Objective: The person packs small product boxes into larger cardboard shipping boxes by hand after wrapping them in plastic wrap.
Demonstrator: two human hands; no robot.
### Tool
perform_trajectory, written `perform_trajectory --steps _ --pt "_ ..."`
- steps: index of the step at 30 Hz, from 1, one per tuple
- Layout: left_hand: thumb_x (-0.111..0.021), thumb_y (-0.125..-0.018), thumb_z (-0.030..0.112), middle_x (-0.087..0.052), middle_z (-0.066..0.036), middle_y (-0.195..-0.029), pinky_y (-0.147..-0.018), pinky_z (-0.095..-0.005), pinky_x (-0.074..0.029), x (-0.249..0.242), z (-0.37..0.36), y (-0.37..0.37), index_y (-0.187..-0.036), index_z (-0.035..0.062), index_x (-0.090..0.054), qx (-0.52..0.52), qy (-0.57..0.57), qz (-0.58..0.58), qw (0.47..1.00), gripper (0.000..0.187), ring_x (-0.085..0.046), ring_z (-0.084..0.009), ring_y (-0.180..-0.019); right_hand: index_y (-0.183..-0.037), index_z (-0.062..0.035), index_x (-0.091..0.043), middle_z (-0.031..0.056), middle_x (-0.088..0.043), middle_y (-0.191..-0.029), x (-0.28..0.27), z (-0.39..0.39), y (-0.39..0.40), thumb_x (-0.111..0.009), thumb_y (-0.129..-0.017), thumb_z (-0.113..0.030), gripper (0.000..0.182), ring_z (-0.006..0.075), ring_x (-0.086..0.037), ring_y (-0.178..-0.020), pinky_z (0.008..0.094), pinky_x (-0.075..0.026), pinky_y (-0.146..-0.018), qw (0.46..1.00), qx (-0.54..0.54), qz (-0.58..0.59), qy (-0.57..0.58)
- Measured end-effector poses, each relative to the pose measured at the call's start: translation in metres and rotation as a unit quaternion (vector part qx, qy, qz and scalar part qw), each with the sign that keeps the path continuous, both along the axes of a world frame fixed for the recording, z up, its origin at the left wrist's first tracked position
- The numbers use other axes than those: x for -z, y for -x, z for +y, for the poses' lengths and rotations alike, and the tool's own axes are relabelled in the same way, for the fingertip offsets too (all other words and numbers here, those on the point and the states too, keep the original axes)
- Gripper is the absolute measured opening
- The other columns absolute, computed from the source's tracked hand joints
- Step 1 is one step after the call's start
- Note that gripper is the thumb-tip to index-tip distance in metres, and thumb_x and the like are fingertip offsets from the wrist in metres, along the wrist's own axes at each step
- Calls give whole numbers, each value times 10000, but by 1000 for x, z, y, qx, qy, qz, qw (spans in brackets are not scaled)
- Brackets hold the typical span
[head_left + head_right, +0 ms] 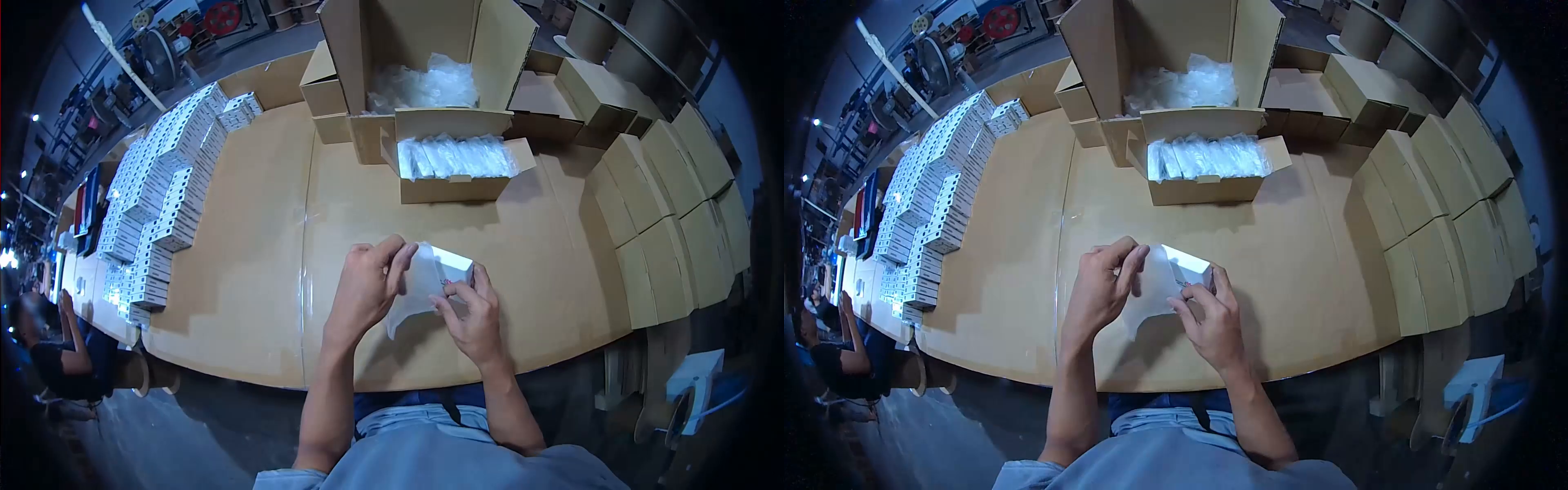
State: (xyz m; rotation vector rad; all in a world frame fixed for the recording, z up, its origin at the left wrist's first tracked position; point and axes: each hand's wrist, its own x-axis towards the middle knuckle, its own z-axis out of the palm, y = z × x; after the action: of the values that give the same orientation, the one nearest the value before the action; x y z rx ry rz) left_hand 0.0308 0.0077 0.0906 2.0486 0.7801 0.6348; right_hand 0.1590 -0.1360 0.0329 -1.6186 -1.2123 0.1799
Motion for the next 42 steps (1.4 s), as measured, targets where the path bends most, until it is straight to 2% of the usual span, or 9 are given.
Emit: perform_trajectory --steps 1,7,10,12,17,21,25,32,42 --pt "-630 -992 172 -575 -106 -577 -618 -353 -465 14 4 -3 -791 13 -643 -20 -152 -30 988 257 -555 -232 -521 -883 11 -680 181 -585 -1043 0 0 -1 -805 -815 -96 177 337 -622 -941 388 -505 -787 999 1 31 13" --pt "-607 -1018 193 -593 -82 -626 -627 -335 -450 24 5 -2 -794 9 -601 -17 -135 -98 986 290 -508 -185 -546 -884 37 -684 162 -585 -1009 -1 3 -1 -782 -850 -111 180 259 -612 -866 326 -483 -696 984 -21 161 78" --pt "-532 -1069 274 -566 -58 -695 -654 -313 -453 42 17 0 -842 15 -573 -147 166 -343 913 347 -522 -154 -602 -878 43 -682 148 -582 -978 17 8 1 -776 -859 -109 179 222 -593 -825 309 -465 -637 987 -9 162 -5" --pt "-454 -1094 362 -556 -52 -896 -780 -289 -474 51 31 10 -1021 53 -528 -151 108 -408 894 325 -561 -131 -864 -876 44 -681 145 -585 -968 5 5 4 -775 -867 -114 184 224 -593 -828 315 -466 -639 977 25 209 28" --pt "-728 -925 87 -585 -80 -1060 -801 -298 -513 67 -27 25 -1260 13 -461 -87 230 -264 933 435 -580 -126 -961 -863 43 -669 122 -594 -987 26 12 6 -771 -887 -141 211 217 -592 -845 301 -464 -669 983 62 162 -59" --pt "-754 -903 61 -628 -38 -988 -585 -211 -490 62 -42 24 -1176 25 -520 -55 292 -210 931 362 -590 -68 -737 -862 38 -666 126 -590 -988 17 8 11 -771 -898 -168 234 228 -589 -865 322 -471 -712 975 60 215 -13" --pt "-796 -861 49 -628 -42 -991 -632 -221 -505 76 -26 46 -1184 28 -530 -58 329 -219 917 419 -591 -73 -757 -871 32 -668 125 -582 -998 19 3 7 -768 -907 -182 239 222 -578 -846 315 -462 -718 973 56 223 -33" --pt "-856 -764 6 -615 -111 -1206 -930 -353 -530 67 -27 33 -1280 9 -490 11 274 -235 932 632 -625 -192 -1097 -921 36 -681 106 -585 -1085 24 4 16 -732 -919 -117 161 193 -581 -946 310 -468 -786 980 24 190 -57" --pt "-834 -809 29 -696 -86 -993 -833 -302 -558 66 -44 37 -1125 -11 -589 -8 121 -132 984 402 -681 -158 -933 -1271 27 -609 128 -592 -1186 -11 -9 -40 -559 -985 11 290 173 -584 -1110 300 -471 -979 958 47 253 -125"
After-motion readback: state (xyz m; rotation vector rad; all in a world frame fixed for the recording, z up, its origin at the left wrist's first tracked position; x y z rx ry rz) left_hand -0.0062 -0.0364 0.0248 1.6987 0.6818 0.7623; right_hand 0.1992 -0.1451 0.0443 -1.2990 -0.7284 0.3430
